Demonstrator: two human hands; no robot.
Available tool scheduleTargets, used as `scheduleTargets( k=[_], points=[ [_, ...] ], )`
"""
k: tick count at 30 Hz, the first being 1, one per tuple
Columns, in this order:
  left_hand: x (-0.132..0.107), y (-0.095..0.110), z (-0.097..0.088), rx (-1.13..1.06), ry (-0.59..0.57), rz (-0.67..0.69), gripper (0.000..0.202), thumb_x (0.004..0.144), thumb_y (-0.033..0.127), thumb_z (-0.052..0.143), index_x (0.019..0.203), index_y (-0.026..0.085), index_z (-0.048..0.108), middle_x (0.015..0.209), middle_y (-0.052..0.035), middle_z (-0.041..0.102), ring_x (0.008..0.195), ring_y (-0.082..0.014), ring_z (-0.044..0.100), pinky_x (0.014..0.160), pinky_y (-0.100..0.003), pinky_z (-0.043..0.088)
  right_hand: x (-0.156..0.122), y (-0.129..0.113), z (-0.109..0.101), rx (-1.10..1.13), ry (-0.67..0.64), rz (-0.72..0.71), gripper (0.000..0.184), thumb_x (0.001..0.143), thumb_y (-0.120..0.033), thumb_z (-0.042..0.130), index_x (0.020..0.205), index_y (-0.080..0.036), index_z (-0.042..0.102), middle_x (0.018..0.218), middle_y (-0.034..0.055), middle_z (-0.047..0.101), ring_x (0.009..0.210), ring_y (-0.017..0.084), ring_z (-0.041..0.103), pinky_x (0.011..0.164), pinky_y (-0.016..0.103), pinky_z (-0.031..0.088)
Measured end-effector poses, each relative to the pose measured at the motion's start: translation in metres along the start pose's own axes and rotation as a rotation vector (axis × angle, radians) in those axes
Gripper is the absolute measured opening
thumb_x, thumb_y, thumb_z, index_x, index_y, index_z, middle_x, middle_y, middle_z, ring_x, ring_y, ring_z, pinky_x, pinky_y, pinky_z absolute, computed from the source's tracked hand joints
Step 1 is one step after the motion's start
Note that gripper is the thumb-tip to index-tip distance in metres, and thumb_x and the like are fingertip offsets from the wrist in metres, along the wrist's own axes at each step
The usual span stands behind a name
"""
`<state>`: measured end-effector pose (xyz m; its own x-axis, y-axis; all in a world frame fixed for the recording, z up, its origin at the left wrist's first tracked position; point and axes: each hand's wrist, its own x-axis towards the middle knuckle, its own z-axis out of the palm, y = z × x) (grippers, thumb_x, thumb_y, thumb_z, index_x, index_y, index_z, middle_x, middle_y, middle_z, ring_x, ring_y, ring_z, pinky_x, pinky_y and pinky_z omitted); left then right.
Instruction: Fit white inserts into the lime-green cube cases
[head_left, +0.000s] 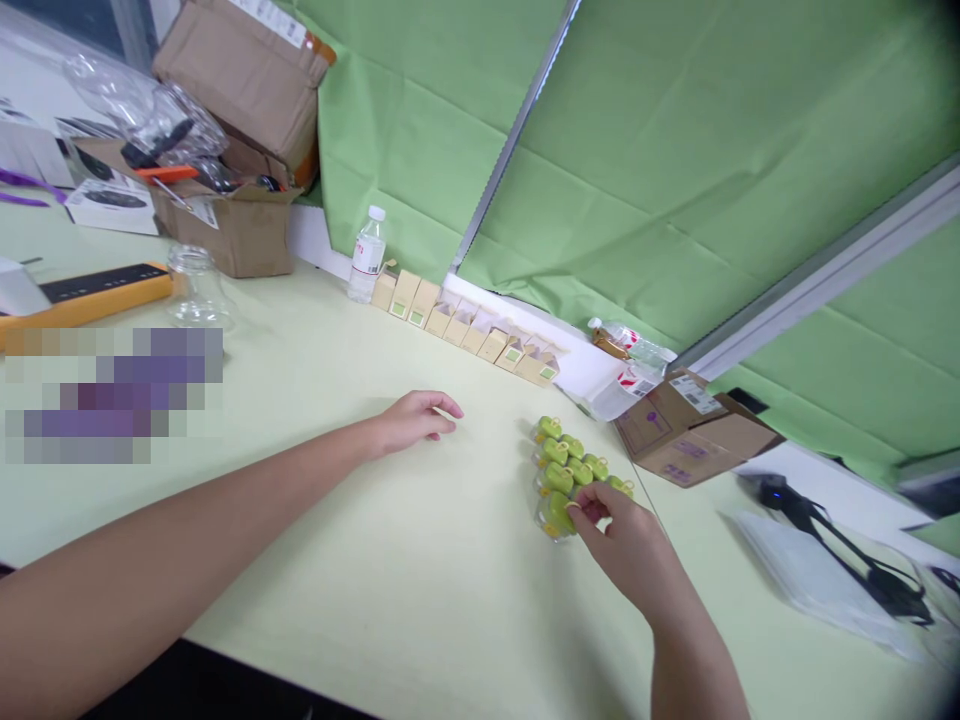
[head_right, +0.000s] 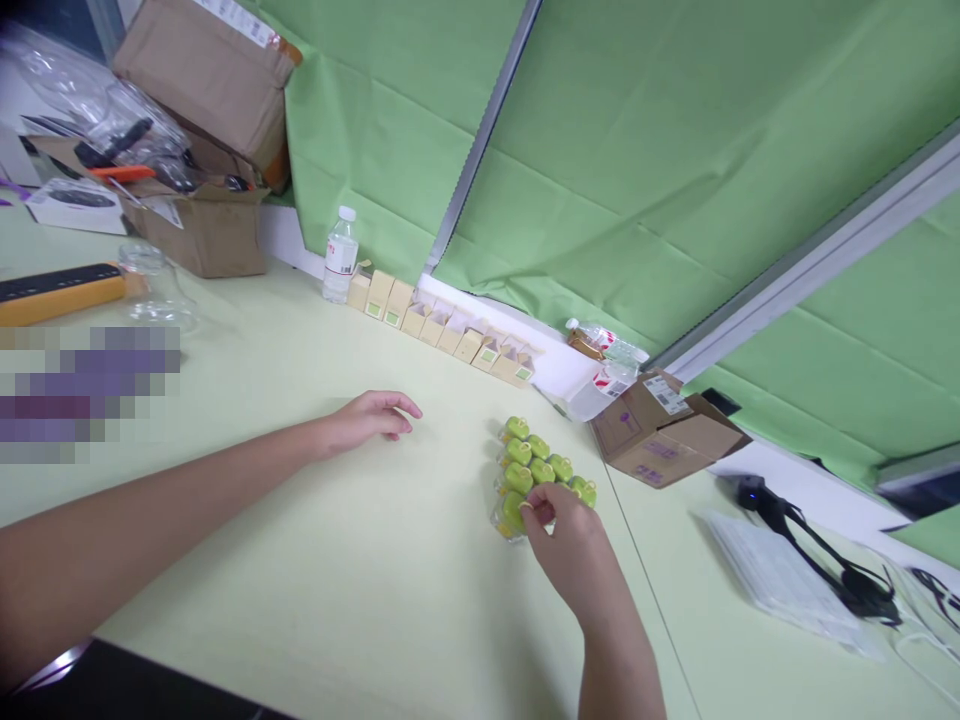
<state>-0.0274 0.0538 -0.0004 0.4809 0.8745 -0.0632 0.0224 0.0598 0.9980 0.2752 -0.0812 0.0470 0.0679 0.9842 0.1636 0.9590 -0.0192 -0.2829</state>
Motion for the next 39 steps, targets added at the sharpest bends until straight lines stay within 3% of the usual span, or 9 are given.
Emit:
scheduleTargets(
  k=[5,10,12,16,22,28,35,39],
  points=[
    [0.001,-0.003,-0.001,0.025,-0.004,0.009,0.032,0.071,0.032,0.069,0.1,0.019,0.068,0.09,-0.0029,0.067,0.079,-0.0172,0.062,0.083,-0.034,0.048,-0.002,0.002,-0.004,0.086,0.014,-0.004,0.016,0.082,-0.037,0.059,0.092,-0.025,0.064,0.088,0.0054,0.07,0.072,0.022,0.064,0.063,0.034,0.051],
    [-0.002,0.0,0.001,0.023,0.003,0.004,0.032,0.069,0.031,0.069,0.098,0.019,0.068,0.089,-0.0028,0.067,0.081,-0.0178,0.062,0.083,-0.034,0.048,0.0,0.012,-0.011,0.274,0.331,0.11,0.026,0.082,-0.044,0.061,0.095,-0.021,0.064,0.092,0.0084,0.068,0.08,0.022,0.064,0.067,0.033,0.053],
    [-0.002,0.0,0.001,0.018,0.001,0.004,0.032,0.068,0.03,0.069,0.097,0.019,0.068,0.089,-0.0028,0.067,0.082,-0.018,0.062,0.083,-0.034,0.048,0.0,0.012,-0.012,0.284,0.269,0.125,0.03,0.082,-0.048,0.062,0.095,-0.021,0.064,0.082,0.0059,0.065,0.073,0.021,0.062,0.063,0.031,0.051],
    [-0.003,0.002,0.002,0.016,0.003,0.004,0.031,0.067,0.029,0.069,0.096,0.019,0.068,0.089,-0.0029,0.067,0.083,-0.0184,0.062,0.082,-0.034,0.048,0.0,0.007,-0.006,0.151,-0.002,0.055,0.035,0.079,-0.053,0.066,0.094,-0.022,0.065,0.063,-0.0035,0.048,0.056,0.016,0.05,0.051,0.028,0.042],
    [-0.006,0.005,0.004,0.024,-0.002,-0.006,0.032,0.066,0.03,0.069,0.096,0.018,0.068,0.09,-0.0032,0.067,0.082,-0.0181,0.061,0.082,-0.034,0.048,0.0,0.004,0.0,-0.016,-0.086,0.05,0.027,0.078,-0.051,0.066,0.082,-0.025,0.062,0.06,-0.0056,0.037,0.054,0.015,0.042,0.049,0.027,0.034],
    [-0.005,0.004,0.003,0.036,-0.001,-0.004,0.032,0.067,0.03,0.069,0.097,0.019,0.068,0.092,-0.0035,0.067,0.082,-0.0181,0.062,0.082,-0.034,0.048,0.0,0.005,0.0,-0.001,-0.093,0.046,0.026,0.078,-0.049,0.065,0.075,-0.025,0.057,0.06,-0.0053,0.039,0.055,0.015,0.04,0.05,0.027,0.034],
    [-0.006,0.005,0.003,0.056,-0.001,-0.014,0.031,0.068,0.03,0.068,0.097,0.019,0.068,0.093,-0.0034,0.067,0.084,-0.018,0.062,0.083,-0.033,0.048,0.0,0.007,-0.002,0.155,-0.182,0.108,0.028,0.077,-0.05,0.068,0.088,-0.024,0.063,0.074,0.0003,0.059,0.068,0.019,0.054,0.059,0.029,0.043],
    [-0.006,0.005,0.003,0.058,-0.004,-0.008,0.03,0.069,0.03,0.067,0.097,0.019,0.068,0.095,-0.0036,0.066,0.084,-0.0175,0.061,0.083,-0.032,0.049,0.001,0.009,-0.001,0.213,-0.209,0.1,0.029,0.078,-0.048,0.069,0.092,-0.023,0.065,0.08,0.0021,0.064,0.074,0.02,0.058,0.066,0.032,0.046]
  ],
)
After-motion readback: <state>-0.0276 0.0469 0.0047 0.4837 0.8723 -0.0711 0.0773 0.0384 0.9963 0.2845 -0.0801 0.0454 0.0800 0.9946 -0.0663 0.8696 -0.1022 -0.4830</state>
